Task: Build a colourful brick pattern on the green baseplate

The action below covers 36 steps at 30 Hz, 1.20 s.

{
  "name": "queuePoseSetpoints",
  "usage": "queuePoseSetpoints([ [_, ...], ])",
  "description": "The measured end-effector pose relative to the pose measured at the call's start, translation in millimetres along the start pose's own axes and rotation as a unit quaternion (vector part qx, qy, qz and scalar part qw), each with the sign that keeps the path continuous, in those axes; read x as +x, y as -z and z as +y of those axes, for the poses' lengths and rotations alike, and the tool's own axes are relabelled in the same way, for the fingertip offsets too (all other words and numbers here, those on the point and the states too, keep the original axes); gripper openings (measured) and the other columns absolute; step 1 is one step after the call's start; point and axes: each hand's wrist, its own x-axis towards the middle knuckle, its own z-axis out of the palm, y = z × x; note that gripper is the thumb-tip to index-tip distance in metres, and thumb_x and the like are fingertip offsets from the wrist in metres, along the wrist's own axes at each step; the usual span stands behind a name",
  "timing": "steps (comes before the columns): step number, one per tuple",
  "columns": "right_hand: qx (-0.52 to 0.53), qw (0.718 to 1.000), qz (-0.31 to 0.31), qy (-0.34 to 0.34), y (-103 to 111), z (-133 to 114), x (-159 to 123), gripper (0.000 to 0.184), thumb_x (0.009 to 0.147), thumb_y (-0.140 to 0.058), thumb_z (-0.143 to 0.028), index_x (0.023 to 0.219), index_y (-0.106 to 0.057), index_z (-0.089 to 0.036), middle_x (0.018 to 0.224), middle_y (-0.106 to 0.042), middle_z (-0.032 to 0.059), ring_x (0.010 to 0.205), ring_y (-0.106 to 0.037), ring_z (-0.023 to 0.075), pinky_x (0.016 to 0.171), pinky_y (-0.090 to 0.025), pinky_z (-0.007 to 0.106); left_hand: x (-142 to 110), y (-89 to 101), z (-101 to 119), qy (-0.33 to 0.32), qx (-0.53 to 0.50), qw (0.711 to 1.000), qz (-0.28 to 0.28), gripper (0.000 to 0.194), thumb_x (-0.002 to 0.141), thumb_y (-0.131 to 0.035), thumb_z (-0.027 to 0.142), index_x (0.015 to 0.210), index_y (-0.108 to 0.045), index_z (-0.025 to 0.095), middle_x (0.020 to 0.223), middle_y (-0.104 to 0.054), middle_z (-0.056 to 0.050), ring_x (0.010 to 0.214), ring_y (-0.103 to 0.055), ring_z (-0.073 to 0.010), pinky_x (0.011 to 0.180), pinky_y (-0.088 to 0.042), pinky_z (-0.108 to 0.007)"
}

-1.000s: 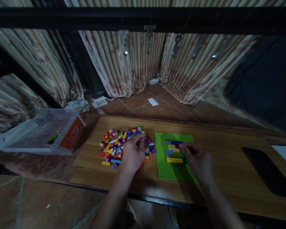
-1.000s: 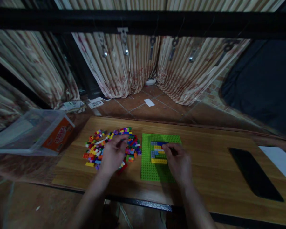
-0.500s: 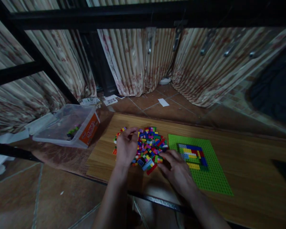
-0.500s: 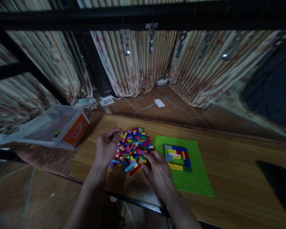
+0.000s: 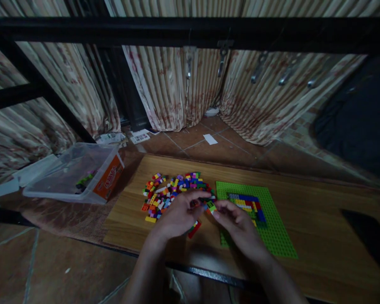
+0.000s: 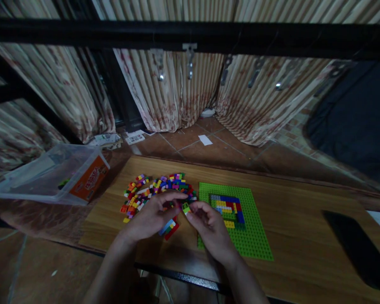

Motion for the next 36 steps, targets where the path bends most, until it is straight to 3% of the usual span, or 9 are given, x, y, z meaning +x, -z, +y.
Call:
queuePoseSetpoints([
  [3, 0.094, 0.994, -0.02, -0.044, 4.6, -2.7, 0.0, 0.028, 0.081, -0.062, -0.045, 0.086, -0.064, -0.018, 0.068, -0.056, -0.0015, 0.062, -0.05, 0.0116, 0.057, -0.04, 0.023, 0.1, -9.5, 10.3, -0.027, -0.05, 0.997, -0.048, 0.031, 0.083, -0.057, 0.018, 0.11, -0.069, 0.026, 0.105, -0.07, -0.003, 0.095, -0.063, -0.0176, 0.087, -0.046, -0.03],
  [7, 0.139, 0.989, 0.018, -0.056, 6.5, -0.4, 0.3, 0.035, 0.083, -0.059, -0.051, 0.08, -0.065, -0.017, 0.06, -0.052, -0.0027, 0.054, -0.043, 0.009, 0.05, -0.034, 0.021, 4.2, -19.5, 8.1, 0.012, -0.127, 0.991, -0.042, 0.021, 0.082, -0.062, 0.025, 0.1, -0.071, 0.021, 0.085, -0.07, -0.002, 0.081, -0.063, -0.0164, 0.076, -0.047, -0.027],
  [11, 0.154, 0.984, 0.072, -0.048, 5.3, 0.3, 3.1, 0.032, 0.079, -0.066, -0.047, 0.093, -0.069, -0.019, 0.066, -0.057, -0.002, 0.058, -0.049, 0.0095, 0.052, -0.04, 0.021, 9.4, -25.0, 1.8, 0.068, -0.168, 0.983, -0.002, 0.019, 0.075, -0.069, 0.028, 0.09, -0.071, 0.017, 0.075, -0.068, -0.001, 0.069, -0.06, -0.0137, 0.064, -0.044, -0.023],
  [19, 0.232, 0.964, 0.12, -0.056, -3.0, 0.4, 9.4, 0.023, 0.066, -0.078, -0.038, 0.081, -0.074, -0.021, 0.067, -0.069, 0.0, 0.055, -0.059, 0.012, 0.052, -0.047, 0.025, 10.9, -35.6, 9.2, 0.118, -0.274, 0.955, 0.003, 0.029, 0.072, -0.072, 0.036, 0.091, -0.066, 0.014, 0.072, -0.068, -0.003, 0.067, -0.063, -0.0145, 0.063, -0.047, -0.024],
  [25, 0.254, 0.957, 0.133, -0.049, -6.2, 1.7, 11.0, 0.019, 0.065, -0.079, -0.035, 0.079, -0.076, -0.022, 0.065, -0.071, 0.0011, 0.053, -0.059, 0.0122, 0.051, -0.048, 0.026, 10.5, -39.6, 11.4, 0.147, -0.305, 0.941, 0.025, 0.027, 0.069, -0.074, 0.036, 0.085, -0.067, 0.014, 0.067, -0.068, -0.002, 0.063, -0.064, -0.0142, 0.062, -0.046, -0.024],
  [31, 0.261, 0.954, 0.14, -0.041, -8.4, 5.0, 10.7, 0.02, 0.067, -0.078, -0.035, 0.08, -0.076, -0.021, 0.064, -0.07, 0.0013, 0.053, -0.057, 0.0122, 0.052, -0.048, 0.027, 9.3, -40.1, 11.5, 0.173, -0.354, 0.918, 0.038, 0.037, 0.061, -0.081, 0.039, 0.085, -0.07, 0.012, 0.067, -0.069, -0.004, 0.062, -0.064, -0.0142, 0.064, -0.048, -0.025],
  [36, 0.305, 0.942, 0.127, -0.064, -8.9, 3.8, 9.9, 0.021, 0.07, -0.076, -0.036, 0.084, -0.075, -0.02, 0.069, -0.07, 0.0013, 0.057, -0.058, 0.011, 0.055, -0.048, 0.025, 9.1, -39.3, 11.0, 0.18, -0.386, 0.904, 0.046, 0.037, 0.06, -0.083, 0.037, 0.081, -0.068, 0.011, 0.068, -0.069, -0.005, 0.063, -0.065, -0.0135, 0.066, -0.05, -0.025],
])
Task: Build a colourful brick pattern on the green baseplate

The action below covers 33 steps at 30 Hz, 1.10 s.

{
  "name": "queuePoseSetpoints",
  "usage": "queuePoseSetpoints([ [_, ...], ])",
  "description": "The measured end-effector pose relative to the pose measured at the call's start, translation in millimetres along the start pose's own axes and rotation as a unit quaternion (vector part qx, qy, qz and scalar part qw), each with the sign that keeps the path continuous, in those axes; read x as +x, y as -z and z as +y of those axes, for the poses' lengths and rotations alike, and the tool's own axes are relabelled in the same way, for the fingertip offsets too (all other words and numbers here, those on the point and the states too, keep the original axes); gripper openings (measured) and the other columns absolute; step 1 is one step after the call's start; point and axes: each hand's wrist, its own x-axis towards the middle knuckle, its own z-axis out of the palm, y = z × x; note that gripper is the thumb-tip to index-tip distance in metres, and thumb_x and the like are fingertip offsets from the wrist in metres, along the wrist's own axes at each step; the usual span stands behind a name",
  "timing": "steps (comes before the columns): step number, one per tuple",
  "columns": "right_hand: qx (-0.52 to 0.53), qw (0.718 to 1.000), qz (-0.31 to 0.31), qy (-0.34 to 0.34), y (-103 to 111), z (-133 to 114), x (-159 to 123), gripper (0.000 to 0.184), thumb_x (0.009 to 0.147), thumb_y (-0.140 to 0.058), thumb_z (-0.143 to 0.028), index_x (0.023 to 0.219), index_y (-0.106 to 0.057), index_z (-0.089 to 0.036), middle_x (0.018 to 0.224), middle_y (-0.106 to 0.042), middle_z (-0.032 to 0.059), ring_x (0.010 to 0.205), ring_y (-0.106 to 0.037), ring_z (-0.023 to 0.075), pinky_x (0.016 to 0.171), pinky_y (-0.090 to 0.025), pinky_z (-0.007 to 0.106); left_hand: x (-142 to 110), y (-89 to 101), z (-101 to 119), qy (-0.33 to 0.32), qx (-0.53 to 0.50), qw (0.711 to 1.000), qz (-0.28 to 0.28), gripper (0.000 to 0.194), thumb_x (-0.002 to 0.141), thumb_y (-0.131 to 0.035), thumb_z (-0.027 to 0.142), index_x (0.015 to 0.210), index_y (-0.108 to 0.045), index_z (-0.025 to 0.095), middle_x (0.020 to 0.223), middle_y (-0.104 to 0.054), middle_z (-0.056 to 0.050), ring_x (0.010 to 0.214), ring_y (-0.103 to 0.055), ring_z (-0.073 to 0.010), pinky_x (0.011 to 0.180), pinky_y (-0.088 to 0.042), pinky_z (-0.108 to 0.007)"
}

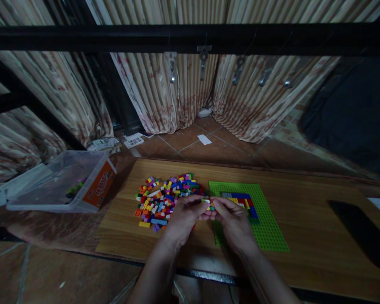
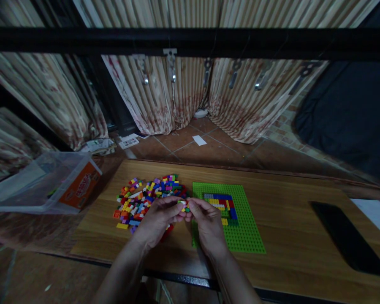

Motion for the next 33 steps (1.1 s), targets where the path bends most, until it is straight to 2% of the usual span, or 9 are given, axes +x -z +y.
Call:
queuePoseSetpoints([
  [5, 0.058, 0.997, -0.013, -0.05, -2.9, -4.0, -2.9, 0.022, 0.07, -0.076, -0.037, 0.082, -0.072, -0.02, 0.068, -0.067, -0.0004, 0.06, -0.059, 0.01, 0.055, -0.048, 0.021, 1.1, 1.2, 0.9, -0.001, -0.03, 0.999, 0.021, 0.035, 0.057, -0.084, 0.033, 0.079, -0.066, 0.012, 0.067, -0.067, -0.002, 0.061, -0.063, -0.0113, 0.063, -0.05, -0.023],
  [10, 0.036, 0.998, -0.024, -0.046, -6.0, -1.7, -5.4, 0.023, 0.067, -0.079, -0.036, 0.08, -0.07, -0.019, 0.069, -0.066, -0.0012, 0.059, -0.057, 0.008, 0.054, -0.046, 0.019, 1.7, 2.5, 1.4, 0.005, -0.017, 1.0, 0.015, 0.034, 0.059, -0.084, 0.034, 0.077, -0.066, 0.012, 0.068, -0.066, -0.003, 0.062, -0.063, -0.0112, 0.064, -0.049, -0.023],
  [16, 0.021, 0.998, -0.009, -0.066, -4.6, 2.3, -3.8, 0.028, 0.062, -0.082, -0.039, 0.078, -0.07, -0.018, 0.062, -0.064, -0.0007, 0.053, -0.055, 0.0099, 0.051, -0.047, 0.022, 1.6, 7.8, 0.6, 0.009, -0.008, 1.0, 0.005, 0.036, 0.057, -0.084, 0.036, 0.076, -0.068, 0.01, 0.067, -0.066, -0.004, 0.061, -0.061, -0.0111, 0.061, -0.048, -0.023],
  [18, -0.016, 0.999, -0.003, -0.05, -3.0, 3.8, -3.7, 0.029, 0.065, -0.079, -0.04, 0.081, -0.07, -0.019, 0.063, -0.065, -0.0001, 0.056, -0.057, 0.0118, 0.053, -0.048, 0.024, 2.5, 12.2, 1.4, 0.007, -0.009, 1.0, 0.028, 0.035, 0.058, -0.084, 0.034, 0.078, -0.068, 0.011, 0.067, -0.067, -0.004, 0.061, -0.062, -0.0114, 0.06, -0.049, -0.022],
  [20, -0.107, 0.994, -0.002, -0.018, -1.9, 6.2, -4.9, 0.026, 0.071, -0.074, -0.041, 0.086, -0.069, -0.02, 0.065, -0.065, 0.0003, 0.058, -0.059, 0.0142, 0.055, -0.05, 0.027, 3.4, 17.9, 3.7, -0.009, -0.007, 0.997, 0.077, 0.032, 0.059, -0.083, 0.03, 0.079, -0.067, 0.012, 0.068, -0.067, -0.003, 0.06, -0.063, -0.0113, 0.059, -0.05, -0.022],
  [23, -0.301, 0.95, -0.043, 0.078, -2.6, 11.7, -8.8, 0.016, 0.081, -0.062, -0.034, 0.088, -0.069, -0.022, 0.075, -0.067, 0.0026, 0.068, -0.063, 0.0182, 0.063, -0.051, 0.031, 3.5, 26.4, 9.2, -0.041, 0.004, 0.99, 0.134, 0.026, 0.063, -0.08, 0.024, 0.082, -0.067, 0.013, 0.07, -0.067, -0.002, 0.06, -0.064, -0.012, 0.061, -0.052, -0.024],
  [27, -0.447, 0.867, -0.11, 0.191, -7.6, 21.1, -12.7, 0.022, 0.087, -0.049, -0.019, 0.089, -0.07, -0.025, 0.09, -0.067, 0.0046, 0.085, -0.064, 0.0198, 0.078, -0.05, 0.033, 0.9, 29.8, 14.8, -0.056, 0.039, 0.99, 0.127, 0.021, 0.068, -0.074, 0.02, 0.087, -0.068, 0.015, 0.072, -0.067, 0.0, 0.061, -0.063, -0.0111, 0.064, -0.053, -0.025],
  [30, -0.469, 0.85, -0.121, 0.209, -11.5, 26.1, -11.7, 0.027, 0.086, -0.047, -0.014, 0.097, -0.069, -0.025, 0.097, -0.067, 0.0048, 0.091, -0.064, 0.0194, 0.082, -0.051, 0.033, 0.2, 27.8, 14.6, -0.048, 0.076, 0.991, 0.102, 0.021, 0.071, -0.07, 0.018, 0.091, -0.068, 0.015, 0.07, -0.067, -0.001, 0.061, -0.063, -0.0111, 0.064, -0.052, -0.024],
  [33, -0.465, 0.85, -0.122, 0.216, -13.4, 26.7, -10.3, 0.029, 0.085, -0.049, -0.014, 0.105, -0.067, -0.026, 0.105, -0.066, 0.0047, 0.098, -0.063, 0.0198, 0.088, -0.05, 0.034, 2.1, 27.6, 11.8, -0.043, 0.11, 0.989, 0.086, 0.024, 0.072, -0.068, 0.019, 0.096, -0.067, 0.014, 0.068, -0.067, -0.001, 0.063, -0.063, -0.0124, 0.063, -0.05, -0.023],
])
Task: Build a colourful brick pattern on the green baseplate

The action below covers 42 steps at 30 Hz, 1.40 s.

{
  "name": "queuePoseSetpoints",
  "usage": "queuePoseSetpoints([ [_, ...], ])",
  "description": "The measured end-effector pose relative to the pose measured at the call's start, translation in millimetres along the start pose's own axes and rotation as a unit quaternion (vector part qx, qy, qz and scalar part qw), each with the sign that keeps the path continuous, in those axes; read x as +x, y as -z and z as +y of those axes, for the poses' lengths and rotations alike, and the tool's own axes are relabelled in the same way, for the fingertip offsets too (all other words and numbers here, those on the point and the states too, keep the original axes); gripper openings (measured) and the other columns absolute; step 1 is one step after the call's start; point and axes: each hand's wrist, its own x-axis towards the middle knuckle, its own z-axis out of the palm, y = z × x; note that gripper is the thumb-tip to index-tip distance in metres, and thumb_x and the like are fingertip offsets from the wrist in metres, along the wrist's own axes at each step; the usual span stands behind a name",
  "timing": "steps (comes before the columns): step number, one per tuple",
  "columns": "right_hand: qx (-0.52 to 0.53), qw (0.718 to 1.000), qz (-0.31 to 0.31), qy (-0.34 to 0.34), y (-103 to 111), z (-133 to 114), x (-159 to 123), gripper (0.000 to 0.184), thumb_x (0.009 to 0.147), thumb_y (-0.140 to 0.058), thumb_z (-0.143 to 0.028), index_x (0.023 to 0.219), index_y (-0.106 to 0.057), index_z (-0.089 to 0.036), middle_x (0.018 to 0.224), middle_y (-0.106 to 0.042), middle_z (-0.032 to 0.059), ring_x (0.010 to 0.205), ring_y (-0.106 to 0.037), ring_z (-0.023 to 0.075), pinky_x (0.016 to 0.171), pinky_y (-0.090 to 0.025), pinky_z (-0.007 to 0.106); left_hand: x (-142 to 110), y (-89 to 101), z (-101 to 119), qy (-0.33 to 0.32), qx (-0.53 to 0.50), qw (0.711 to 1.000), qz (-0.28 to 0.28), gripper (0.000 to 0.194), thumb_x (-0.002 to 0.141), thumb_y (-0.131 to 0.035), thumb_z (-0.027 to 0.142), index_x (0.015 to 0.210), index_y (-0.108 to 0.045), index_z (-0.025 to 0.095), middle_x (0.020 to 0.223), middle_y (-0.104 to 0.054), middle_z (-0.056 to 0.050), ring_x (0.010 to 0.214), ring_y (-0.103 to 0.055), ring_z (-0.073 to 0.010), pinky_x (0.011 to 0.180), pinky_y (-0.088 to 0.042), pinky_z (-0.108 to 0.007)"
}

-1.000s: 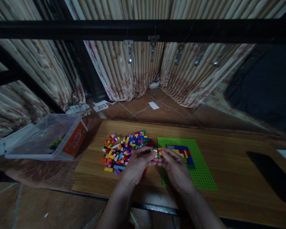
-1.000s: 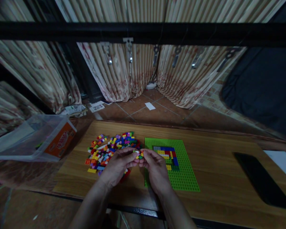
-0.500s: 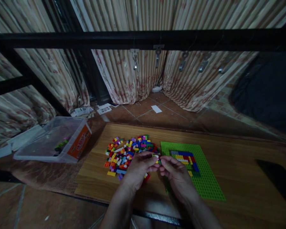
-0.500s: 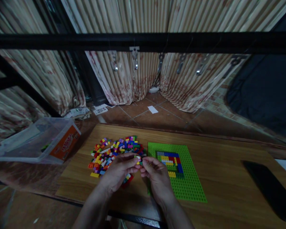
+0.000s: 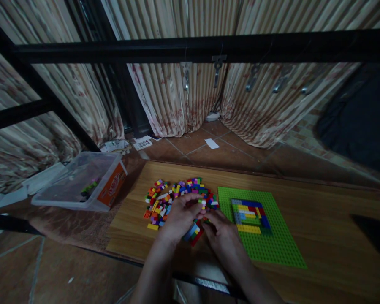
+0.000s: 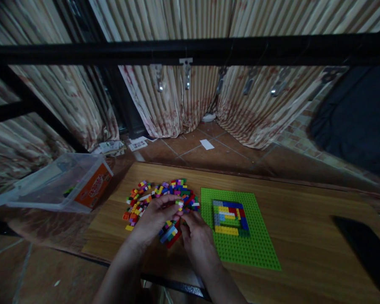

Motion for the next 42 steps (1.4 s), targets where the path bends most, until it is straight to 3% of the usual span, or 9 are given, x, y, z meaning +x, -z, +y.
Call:
queuePoseSetpoints([
  [8, 0.081, 0.992, 0.072, -0.063, 15.9, -2.4, 1.5, 0.023, 0.084, -0.059, -0.03, 0.104, -0.068, -0.024, 0.101, -0.068, 0.0061, 0.093, -0.064, 0.0209, 0.083, -0.051, 0.035, 1.5, 2.3, -0.3, -0.015, 0.039, 0.999, -0.009, 0.029, 0.068, -0.073, 0.021, 0.096, -0.069, 0.013, 0.074, -0.067, -0.001, 0.065, -0.058, -0.0113, 0.06, -0.045, -0.021],
  [14, 0.315, 0.925, 0.091, -0.191, 19.2, -2.6, 10.1, 0.036, 0.078, -0.066, -0.043, 0.108, -0.069, -0.023, 0.082, -0.071, 0.0031, 0.064, -0.064, 0.0158, 0.053, -0.049, 0.026, -2.4, -13.5, -5.1, -0.013, -0.01, 0.998, -0.068, 0.027, 0.065, -0.076, 0.025, 0.088, -0.068, 0.013, 0.071, -0.067, -0.001, 0.063, -0.059, -0.0116, 0.062, -0.047, -0.022],
  [18, 0.373, 0.9, 0.125, -0.186, 20.5, -4.4, 13.2, 0.025, 0.074, -0.071, -0.038, 0.094, -0.074, -0.022, 0.071, -0.071, 0.0011, 0.056, -0.062, 0.0134, 0.052, -0.049, 0.025, -3.9, -27.2, -10.9, -0.042, -0.041, 0.995, -0.08, 0.021, 0.069, -0.074, 0.028, 0.081, -0.067, 0.013, 0.068, -0.066, 0.0, 0.061, -0.059, -0.0111, 0.061, -0.048, -0.022],
  [23, 0.364, 0.901, 0.166, -0.168, 21.9, -6.4, 10.5, 0.016, 0.075, -0.07, -0.035, 0.084, -0.075, -0.022, 0.073, -0.07, 0.0006, 0.056, -0.06, 0.0112, 0.05, -0.047, 0.023, -5.9, -35.8, -14.7, -0.046, -0.042, 0.997, -0.053, 0.022, 0.068, -0.075, 0.03, 0.08, -0.069, 0.012, 0.065, -0.066, -0.001, 0.058, -0.058, -0.0106, 0.058, -0.047, -0.021],
  [31, 0.383, 0.89, 0.183, -0.168, 14.4, -6.9, 9.6, 0.017, 0.077, -0.069, -0.035, 0.085, -0.075, -0.021, 0.059, -0.063, -0.0019, 0.051, -0.052, 0.01, 0.049, -0.043, 0.023, -8.5, -38.6, -15.8, -0.05, -0.055, 0.997, -0.005, 0.014, 0.065, -0.073, 0.021, 0.075, -0.071, 0.012, 0.057, -0.063, 0.001, 0.05, -0.053, -0.0087, 0.05, -0.043, -0.019],
  [42, 0.395, 0.876, 0.222, -0.168, 8.3, -11.6, 9.7, 0.019, 0.077, -0.068, -0.036, 0.083, -0.073, -0.018, 0.056, -0.06, -0.0023, 0.051, -0.049, 0.0101, 0.049, -0.04, 0.023, -9.6, -43.9, -14.6, -0.057, -0.077, 0.995, 0.024, 0.012, 0.062, -0.069, 0.015, 0.074, -0.073, 0.013, 0.055, -0.064, 0.001, 0.049, -0.054, -0.0087, 0.05, -0.044, -0.019],
])
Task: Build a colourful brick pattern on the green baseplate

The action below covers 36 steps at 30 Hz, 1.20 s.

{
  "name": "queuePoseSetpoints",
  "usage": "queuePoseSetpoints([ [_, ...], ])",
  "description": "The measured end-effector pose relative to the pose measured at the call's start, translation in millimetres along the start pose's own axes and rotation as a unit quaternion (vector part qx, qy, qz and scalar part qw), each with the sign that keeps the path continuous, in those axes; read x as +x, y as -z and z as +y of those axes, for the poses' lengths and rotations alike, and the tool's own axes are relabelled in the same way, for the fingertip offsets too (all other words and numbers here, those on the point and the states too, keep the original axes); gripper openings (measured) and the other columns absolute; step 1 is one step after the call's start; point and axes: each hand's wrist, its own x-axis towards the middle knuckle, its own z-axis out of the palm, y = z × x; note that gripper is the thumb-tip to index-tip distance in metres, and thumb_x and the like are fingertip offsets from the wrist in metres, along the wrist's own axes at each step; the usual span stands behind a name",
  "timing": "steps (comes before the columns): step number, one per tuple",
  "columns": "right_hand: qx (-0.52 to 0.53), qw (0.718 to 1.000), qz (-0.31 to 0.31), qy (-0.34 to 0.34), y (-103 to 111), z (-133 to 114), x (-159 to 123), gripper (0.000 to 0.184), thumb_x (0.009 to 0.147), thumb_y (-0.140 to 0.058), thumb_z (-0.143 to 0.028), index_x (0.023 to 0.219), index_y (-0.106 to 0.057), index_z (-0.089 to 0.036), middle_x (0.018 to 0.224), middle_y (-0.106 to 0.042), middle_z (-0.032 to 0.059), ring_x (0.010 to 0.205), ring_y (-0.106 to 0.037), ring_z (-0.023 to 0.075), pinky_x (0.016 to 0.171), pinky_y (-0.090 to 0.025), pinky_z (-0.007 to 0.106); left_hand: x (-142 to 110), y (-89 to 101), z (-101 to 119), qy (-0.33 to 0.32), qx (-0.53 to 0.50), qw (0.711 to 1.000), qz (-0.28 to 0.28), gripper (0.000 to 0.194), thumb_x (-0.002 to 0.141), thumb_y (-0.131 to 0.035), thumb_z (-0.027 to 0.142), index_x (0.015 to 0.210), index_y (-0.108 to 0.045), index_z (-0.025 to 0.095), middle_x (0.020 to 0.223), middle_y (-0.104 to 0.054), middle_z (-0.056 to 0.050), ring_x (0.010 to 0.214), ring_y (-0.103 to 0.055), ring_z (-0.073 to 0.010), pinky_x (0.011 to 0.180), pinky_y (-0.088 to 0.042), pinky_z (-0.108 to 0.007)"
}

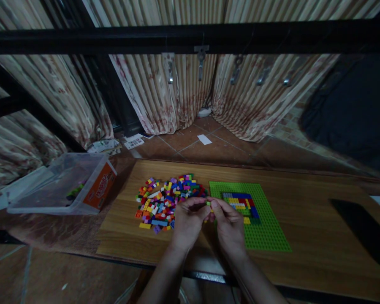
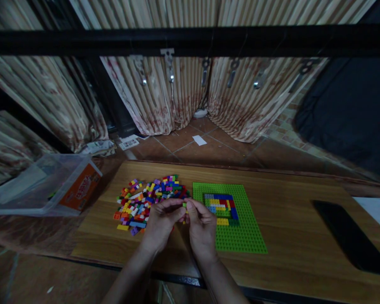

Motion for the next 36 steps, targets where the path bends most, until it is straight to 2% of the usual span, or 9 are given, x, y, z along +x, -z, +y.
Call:
queuePoseSetpoints([
  [12, 0.04, 0.998, 0.027, -0.033, -2.6, 5.0, -1.8, 0.027, 0.076, -0.069, -0.042, 0.087, -0.072, -0.018, 0.062, -0.065, -0.0007, 0.053, -0.052, 0.0109, 0.051, -0.042, 0.024, 0.9, -1.4, -3.2, 0.005, -0.011, 1.0, 0.003, 0.013, 0.065, -0.07, 0.017, 0.077, -0.071, 0.013, 0.056, -0.063, 0.002, 0.05, -0.056, -0.0092, 0.052, -0.046, -0.021],
  [16, 0.068, 0.994, 0.024, -0.076, -0.6, 9.2, 1.2, 0.032, 0.077, -0.068, -0.046, 0.093, -0.071, -0.018, 0.075, -0.07, 0.0015, 0.056, -0.054, 0.0104, 0.053, -0.042, 0.023, 2.1, -0.4, -6.6, 0.003, 0.002, 1.0, 0.003, 0.017, 0.07, -0.067, 0.02, 0.086, -0.068, 0.014, 0.068, -0.067, -0.001, 0.056, -0.06, -0.0116, 0.058, -0.05, -0.024],
  [19, 0.116, 0.987, 0.014, -0.11, -0.5, 8.2, 3.3, 0.037, 0.078, -0.065, -0.051, 0.093, -0.072, -0.017, 0.081, -0.071, 0.004, 0.06, -0.058, 0.0121, 0.056, -0.045, 0.025, 3.0, 1.9, -10.3, -0.025, 0.071, 0.997, 0.016, 0.027, 0.073, -0.062, 0.016, 0.1, -0.066, 0.016, 0.08, -0.069, -0.003, 0.067, -0.064, -0.0142, 0.064, -0.052, -0.026],
  [22, 0.151, 0.979, -0.005, -0.136, -2.3, 2.0, 4.0, 0.036, 0.076, -0.066, -0.052, 0.087, -0.072, -0.018, 0.082, -0.072, 0.0043, 0.068, -0.064, 0.0154, 0.061, -0.048, 0.027, 3.7, 2.8, -14.7, -0.063, 0.147, 0.987, 0.005, 0.028, 0.078, -0.056, 0.013, 0.103, -0.066, 0.018, 0.091, -0.07, -0.005, 0.081, -0.066, -0.016, 0.074, -0.052, -0.027],
  [27, 0.163, 0.975, -0.029, -0.149, -5.0, -7.9, 2.7, 0.027, 0.069, -0.075, -0.044, 0.079, -0.071, -0.019, 0.077, -0.072, 0.0022, 0.074, -0.066, 0.0172, 0.065, -0.05, 0.027, 2.3, 0.4, -21.3, -0.09, 0.183, 0.979, -0.009, 0.026, 0.083, -0.055, 0.018, 0.107, -0.064, 0.019, 0.105, -0.068, -0.007, 0.09, -0.065, -0.0168, 0.079, -0.052, -0.028],
  [30, 0.167, 0.973, -0.02, -0.157, -5.2, -9.7, 1.3, 0.024, 0.066, -0.077, -0.039, 0.074, -0.07, -0.017, 0.074, -0.072, 0.0025, 0.073, -0.066, 0.0173, 0.064, -0.05, 0.027, -0.4, -0.9, -20.8, -0.11, 0.214, 0.971, -0.005, 0.024, 0.083, -0.057, 0.02, 0.106, -0.065, 0.019, 0.106, -0.067, -0.007, 0.089, -0.064, -0.0175, 0.077, -0.052, -0.028],
  [36, 0.158, 0.977, 0.012, -0.142, -3.3, -9.8, 0.8, 0.02, 0.065, -0.076, -0.035, 0.073, -0.07, -0.017, 0.068, -0.068, 0.0009, 0.064, -0.062, 0.0151, 0.058, -0.048, 0.025, -6.7, -5.2, -16.5, -0.204, 0.304, 0.931, 0.004, 0.025, 0.083, -0.053, 0.012, 0.1, -0.067, 0.022, 0.097, -0.066, -0.005, 0.091, -0.061, -0.0178, 0.083, -0.048, -0.029],
])
